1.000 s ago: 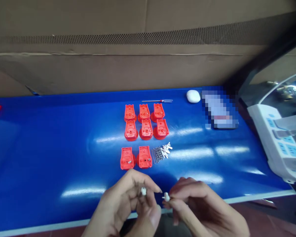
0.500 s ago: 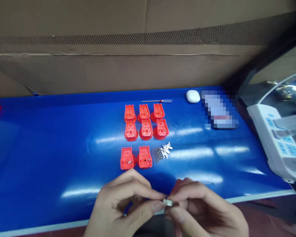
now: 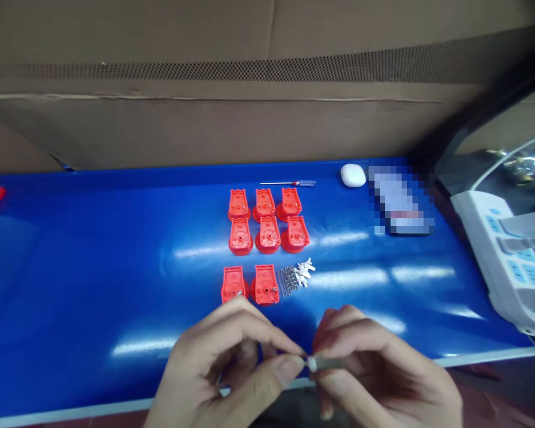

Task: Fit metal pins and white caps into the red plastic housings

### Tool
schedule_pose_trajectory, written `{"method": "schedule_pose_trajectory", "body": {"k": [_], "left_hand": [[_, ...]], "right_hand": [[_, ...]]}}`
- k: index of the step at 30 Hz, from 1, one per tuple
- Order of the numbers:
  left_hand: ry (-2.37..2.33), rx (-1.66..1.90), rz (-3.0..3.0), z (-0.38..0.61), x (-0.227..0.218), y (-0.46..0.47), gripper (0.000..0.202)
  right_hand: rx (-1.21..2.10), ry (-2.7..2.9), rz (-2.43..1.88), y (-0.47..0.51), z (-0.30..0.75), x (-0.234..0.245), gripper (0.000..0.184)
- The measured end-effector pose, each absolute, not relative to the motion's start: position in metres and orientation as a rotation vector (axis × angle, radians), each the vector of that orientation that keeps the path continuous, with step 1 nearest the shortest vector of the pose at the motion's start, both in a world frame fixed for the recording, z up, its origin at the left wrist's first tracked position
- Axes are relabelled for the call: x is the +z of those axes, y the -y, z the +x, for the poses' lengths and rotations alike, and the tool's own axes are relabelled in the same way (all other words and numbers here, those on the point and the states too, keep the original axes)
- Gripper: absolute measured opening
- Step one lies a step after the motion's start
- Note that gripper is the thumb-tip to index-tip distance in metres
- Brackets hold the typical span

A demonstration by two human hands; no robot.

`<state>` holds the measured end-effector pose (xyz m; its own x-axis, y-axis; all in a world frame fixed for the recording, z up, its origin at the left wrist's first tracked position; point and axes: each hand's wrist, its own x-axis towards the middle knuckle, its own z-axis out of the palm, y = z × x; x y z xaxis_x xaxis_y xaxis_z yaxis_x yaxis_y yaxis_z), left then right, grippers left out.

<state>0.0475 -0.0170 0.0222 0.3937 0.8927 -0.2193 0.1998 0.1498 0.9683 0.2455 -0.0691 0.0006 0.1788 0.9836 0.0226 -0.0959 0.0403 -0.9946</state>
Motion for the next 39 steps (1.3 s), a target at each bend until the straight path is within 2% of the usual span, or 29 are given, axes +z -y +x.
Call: {"method": "schedule_pose_trajectory", "body": {"k": [1,5,8,12,18,29,39], "left_hand": [[-1.109,0.699,1.402,0.047,0.024,0.013,0.002],[-1.253,0.87,1.633,0.044,0.028,-0.012,0.021],[-1.278,0.827,1.838,0.043,0.021,-0.031,0.025],[-1.198,0.694,1.842,0.042,0.004,-0.04,0.02],[-1.147,0.756,1.866,0.046,-0.007,-0.036,0.013],[-1.16,0.716,1.872,0.045,-0.005,-0.035,0.007],[-1.143,0.744,1.924,0.045,-0.006,-0.037,0.008]], "right_hand": [[1.061,1.024,-1.22,0.065,0.248,0.002,0.009],[0.952,1.055,-1.374,0.043,0.262,0.006,0.007],[0.955,1.152,-1.44,0.027,0.27,0.003,0.009],[0.934,1.314,-1.428,0.017,0.271,-0.003,0.009],[0.993,1.398,-1.39,0.012,0.266,-0.009,0.005],[1.028,1.452,-1.344,0.011,0.266,-0.006,0.005],[0.892,1.594,-1.351,0.007,0.267,-0.005,0.005]]}}
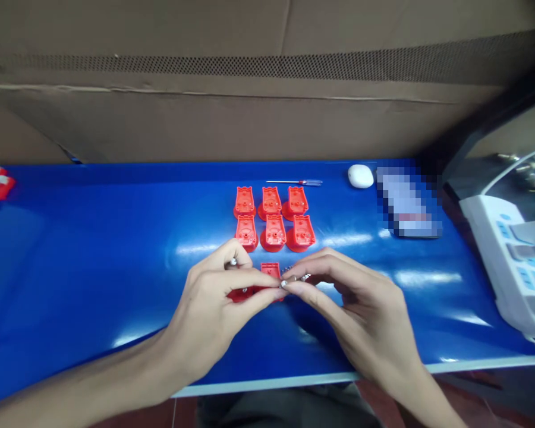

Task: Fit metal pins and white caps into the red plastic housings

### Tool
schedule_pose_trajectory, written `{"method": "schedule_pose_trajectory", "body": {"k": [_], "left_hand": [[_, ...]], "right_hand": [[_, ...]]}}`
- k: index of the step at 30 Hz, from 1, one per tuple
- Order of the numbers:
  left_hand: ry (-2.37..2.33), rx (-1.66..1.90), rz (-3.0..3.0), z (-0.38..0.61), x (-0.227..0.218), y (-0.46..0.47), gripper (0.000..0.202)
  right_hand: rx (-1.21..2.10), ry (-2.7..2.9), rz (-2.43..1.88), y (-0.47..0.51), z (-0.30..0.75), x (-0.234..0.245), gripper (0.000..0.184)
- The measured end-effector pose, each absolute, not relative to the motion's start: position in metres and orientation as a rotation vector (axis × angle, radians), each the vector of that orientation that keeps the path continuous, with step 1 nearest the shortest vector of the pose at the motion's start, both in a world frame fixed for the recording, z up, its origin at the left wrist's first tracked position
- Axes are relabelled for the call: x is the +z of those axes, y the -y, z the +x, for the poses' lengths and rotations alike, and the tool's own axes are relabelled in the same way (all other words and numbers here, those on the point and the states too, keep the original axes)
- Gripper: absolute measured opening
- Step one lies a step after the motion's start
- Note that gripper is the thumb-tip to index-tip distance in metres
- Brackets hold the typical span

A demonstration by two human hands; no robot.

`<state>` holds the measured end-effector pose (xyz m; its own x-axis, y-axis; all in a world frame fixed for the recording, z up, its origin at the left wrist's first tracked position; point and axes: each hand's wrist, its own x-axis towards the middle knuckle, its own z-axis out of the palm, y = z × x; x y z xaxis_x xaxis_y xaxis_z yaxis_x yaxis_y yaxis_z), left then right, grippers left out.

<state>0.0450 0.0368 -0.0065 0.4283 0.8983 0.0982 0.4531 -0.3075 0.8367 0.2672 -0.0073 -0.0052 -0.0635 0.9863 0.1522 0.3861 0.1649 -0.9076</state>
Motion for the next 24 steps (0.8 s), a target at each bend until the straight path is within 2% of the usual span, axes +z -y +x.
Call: {"method": "schedule_pose_trajectory", "body": {"k": [9,16,21,24], "left_hand": [[-1.105,0.777,1.976,0.044,-0.006,-0.035,0.016],[-1.122,0.763,1.956,0.044,-0.006,-0.036,0.016],[-1.113,0.781,1.936,0.044,-0.007,-0.036,0.012],[-1.142,0.779,1.951,0.042,-0.001,-0.035,0.021]], "right_hand": [[0.596,2.029,-1.307,0.013,0.268,0.007,0.012],[0.601,2.073,-1.325,0.013,0.267,0.009,0.008],[0.617,2.066,-1.329,0.013,0.267,0.01,0.013],[0.613,2.054,-1.327,0.013,0.267,0.011,0.014]]}}
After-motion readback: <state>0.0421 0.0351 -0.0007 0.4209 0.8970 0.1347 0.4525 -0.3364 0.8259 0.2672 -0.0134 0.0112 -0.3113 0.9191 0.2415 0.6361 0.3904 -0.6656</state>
